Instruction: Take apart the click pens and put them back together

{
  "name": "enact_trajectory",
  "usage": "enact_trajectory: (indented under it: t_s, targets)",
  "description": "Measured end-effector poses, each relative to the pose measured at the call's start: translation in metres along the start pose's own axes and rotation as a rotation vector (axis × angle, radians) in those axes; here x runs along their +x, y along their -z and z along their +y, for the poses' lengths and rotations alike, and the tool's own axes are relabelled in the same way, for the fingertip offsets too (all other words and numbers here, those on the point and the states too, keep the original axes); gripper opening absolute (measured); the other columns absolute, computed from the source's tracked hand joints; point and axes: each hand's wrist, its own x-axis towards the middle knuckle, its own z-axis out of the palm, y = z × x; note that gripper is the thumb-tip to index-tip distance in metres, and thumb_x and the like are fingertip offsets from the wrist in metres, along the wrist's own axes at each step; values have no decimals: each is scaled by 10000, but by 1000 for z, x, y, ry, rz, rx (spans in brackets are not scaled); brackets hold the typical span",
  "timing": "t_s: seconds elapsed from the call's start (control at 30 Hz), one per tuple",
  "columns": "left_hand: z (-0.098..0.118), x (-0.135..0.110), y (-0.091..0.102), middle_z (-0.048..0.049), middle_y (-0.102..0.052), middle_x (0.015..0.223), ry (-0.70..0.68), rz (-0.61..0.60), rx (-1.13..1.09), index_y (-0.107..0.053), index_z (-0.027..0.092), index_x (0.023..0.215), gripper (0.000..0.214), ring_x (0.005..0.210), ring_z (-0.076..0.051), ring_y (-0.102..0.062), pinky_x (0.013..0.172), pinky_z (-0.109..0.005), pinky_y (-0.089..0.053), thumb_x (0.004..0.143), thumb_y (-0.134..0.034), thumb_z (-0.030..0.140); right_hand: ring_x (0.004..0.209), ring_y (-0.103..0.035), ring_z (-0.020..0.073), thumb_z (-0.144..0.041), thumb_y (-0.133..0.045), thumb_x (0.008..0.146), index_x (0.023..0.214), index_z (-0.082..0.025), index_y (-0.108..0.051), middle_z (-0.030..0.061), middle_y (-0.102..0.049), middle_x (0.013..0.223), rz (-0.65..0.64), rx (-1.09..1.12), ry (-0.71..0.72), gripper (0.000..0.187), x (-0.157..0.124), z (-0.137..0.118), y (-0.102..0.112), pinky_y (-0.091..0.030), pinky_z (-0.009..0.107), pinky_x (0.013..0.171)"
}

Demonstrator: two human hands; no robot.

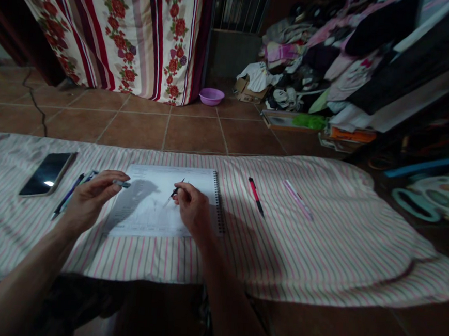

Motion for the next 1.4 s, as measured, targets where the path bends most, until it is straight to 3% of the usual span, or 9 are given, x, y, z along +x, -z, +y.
enact_trajectory:
  t_s: [0.1, 0.27, 0.53, 0.93, 1.13, 1.27, 1.4]
  targets:
    - [0, 0, -2, -24, -616, 979, 33, 49, -171, -670, 252, 897, 151, 1008, -170, -537, 870, -302, -422, 785, -600, 181, 570, -644, 138, -269, -470, 804, 899, -142, -642, 38, -662, 632, -1, 9, 4, 234, 0, 0, 0, -523, 251, 589]
    - [3, 0, -6, -56, -621, 1004, 55, 59, -266, -681, 242, 908, 168, 999, -195, -549, 662, -251, -476, 768, -618, 173, 557, -640, 135, -267, -468, 804, 889, -155, -646, 30, -662, 621, 8, -7, -1, 227, 1, 0, -1, -523, 251, 584]
    - [10, -3, -9, -70, -637, 1009, 51, 7, -269, -688, 230, 909, 174, 1022, -228, -567, 825, -369, -500, 778, -606, 148, 567, -644, 137, -275, -464, 805, 904, -146, -643, 41, -665, 635, -4, -6, 8, 242, 1, 1, -3, -528, 245, 580]
    - [10, -3, -11, -61, -638, 1009, 59, -2, -260, -684, 236, 907, 166, 1018, -218, -570, 861, -378, -488, 776, -610, 164, 570, -648, 136, -277, -466, 807, 902, -159, -645, 31, -669, 632, -10, 0, 10, 235, 2, 2, -8, -527, 238, 576]
    - [13, -1, -12, -62, -653, 966, 102, 15, -155, -687, 208, 893, 144, 979, -197, -578, 886, -349, -455, 763, -628, 227, 581, -646, 141, -292, -468, 812, 903, -163, -644, 30, -666, 641, -10, -11, 23, 236, 2, 2, -7, -529, 254, 590]
    - [9, 0, -15, -56, -654, 926, 148, 22, -5, -679, 195, 878, 164, 896, -185, -601, 767, -298, -487, 749, -632, 285, 589, -642, 144, -345, -485, 812, 915, -166, -641, 36, -667, 658, 0, -9, 44, 259, 3, 3, -2, -529, 262, 593]
    - [1, -1, -17, -46, -663, 894, 89, -32, 208, -673, 205, 885, 164, 850, -180, -607, 705, -286, -488, 773, -586, 290, 596, -642, 143, -387, -523, 787, 909, -167, -639, 47, -682, 714, 33, 67, -5, 278, 7, 6, 5, -537, 263, 579]
